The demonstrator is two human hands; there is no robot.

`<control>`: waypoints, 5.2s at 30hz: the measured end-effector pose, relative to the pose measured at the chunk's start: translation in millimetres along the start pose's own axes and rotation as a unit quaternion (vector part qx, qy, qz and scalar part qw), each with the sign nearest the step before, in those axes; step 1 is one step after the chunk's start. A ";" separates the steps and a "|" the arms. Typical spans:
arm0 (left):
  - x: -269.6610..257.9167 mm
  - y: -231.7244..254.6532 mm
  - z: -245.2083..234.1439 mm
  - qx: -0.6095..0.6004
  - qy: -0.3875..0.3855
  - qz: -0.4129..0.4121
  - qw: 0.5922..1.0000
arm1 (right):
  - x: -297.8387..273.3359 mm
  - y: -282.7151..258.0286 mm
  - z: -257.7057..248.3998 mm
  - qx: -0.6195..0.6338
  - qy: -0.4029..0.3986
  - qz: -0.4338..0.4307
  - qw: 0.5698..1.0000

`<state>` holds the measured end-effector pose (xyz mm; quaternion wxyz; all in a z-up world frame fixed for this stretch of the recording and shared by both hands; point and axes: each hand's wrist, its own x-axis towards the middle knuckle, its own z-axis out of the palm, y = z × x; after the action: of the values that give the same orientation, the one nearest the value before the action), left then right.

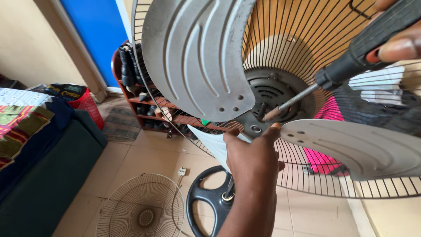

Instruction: The person unplugs a standing fan, then uses a screwdriver to remove the front grille and the fan blades. The person places the removed parts on the floor and continues to unscrew the central hub nut.

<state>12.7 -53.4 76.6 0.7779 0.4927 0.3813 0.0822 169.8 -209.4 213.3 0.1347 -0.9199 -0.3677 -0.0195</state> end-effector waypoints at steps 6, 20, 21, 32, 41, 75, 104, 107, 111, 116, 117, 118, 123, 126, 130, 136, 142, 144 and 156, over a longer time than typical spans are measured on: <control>-3.6 -5.4 7.0 -0.059 0.022 -0.014 0.998 | 10.6 5.5 -1.2 -0.003 -0.005 -0.025 1.000; 30.0 -18.9 17.2 -0.222 -0.023 0.021 0.975 | 24.6 12.6 -11.8 -0.010 0.006 -0.042 0.999; 30.9 -18.0 16.5 -0.223 -0.025 0.031 0.974 | 24.6 11.7 -13.3 -0.010 0.008 -0.042 0.999; 31.3 -17.3 17.0 -0.206 -0.019 0.034 0.978 | 13.6 14.8 -12.7 -0.017 0.009 -0.032 0.999; 31.7 -19.7 16.6 -0.217 -0.039 0.044 0.974 | 9.5 13.8 -20.1 -0.019 0.009 -0.026 0.999; 32.2 -13.5 14.8 -0.188 -0.026 0.037 0.981 | 26.0 -0.1 -34.7 -0.032 -0.004 -0.070 0.997; 45.7 -45.0 -38.4 -0.138 -0.166 0.067 0.974 | 31.7 -34.1 -32.4 -0.084 0.012 -0.184 0.979; 52.9 -36.5 -33.8 -0.152 -0.172 0.095 0.969 | 32.5 -35.1 -30.9 -0.081 0.010 -0.186 0.979; 59.4 -24.0 -34.1 -0.129 -0.171 0.126 0.969 | 28.7 -32.2 -32.8 -0.080 0.014 -0.185 0.979; 60.6 -13.7 -22.3 -0.085 -0.050 0.126 0.987 | 30.8 -29.7 -33.7 -0.078 0.019 -0.193 0.978; 61.1 -12.0 -19.6 -0.076 -0.029 0.127 0.989 | 30.8 -28.4 -32.9 -0.078 0.019 -0.193 0.978; 61.2 -11.6 -17.1 -0.068 -0.009 0.125 0.990 | 30.8 -26.9 -33.0 -0.077 0.018 -0.193 0.978; 57.5 -8.7 -15.7 -0.033 0.009 0.153 0.988 | 32.3 -22.3 -36.3 -0.080 0.025 -0.202 0.976; 53.9 -10.0 -15.6 -0.014 0.020 0.150 0.988 | 32.4 -20.8 -35.8 -0.083 0.030 -0.220 0.972; 50.7 -8.0 -16.5 -0.014 0.021 0.154 0.988 | 30.0 -29.0 -35.3 -0.091 0.043 -0.270 0.958; 61.0 -12.0 -16.6 -0.031 0.008 0.141 0.990 | 11.4 -43.4 -36.4 -0.091 0.056 -0.203 0.973; 75.5 -29.9 -16.1 -0.178 -0.059 0.069 0.980 | 0.4 -67.2 -37.9 -0.104 0.063 -0.421 0.899; 75.5 -36.6 -12.2 -0.196 -0.065 0.051 0.977 | -3.5 -73.7 -41.1 -0.100 0.040 -0.457 0.883; 68.5 -37.3 -5.3 -0.212 -0.087 0.069 0.971 | 12.3 -74.0 -46.1 -0.221 0.018 -0.268 0.937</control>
<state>47.5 -33.9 9.3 0.8870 0.3473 0.2514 0.1718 131.2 -162.0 276.6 -0.0760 -0.7932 -0.5847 -0.1521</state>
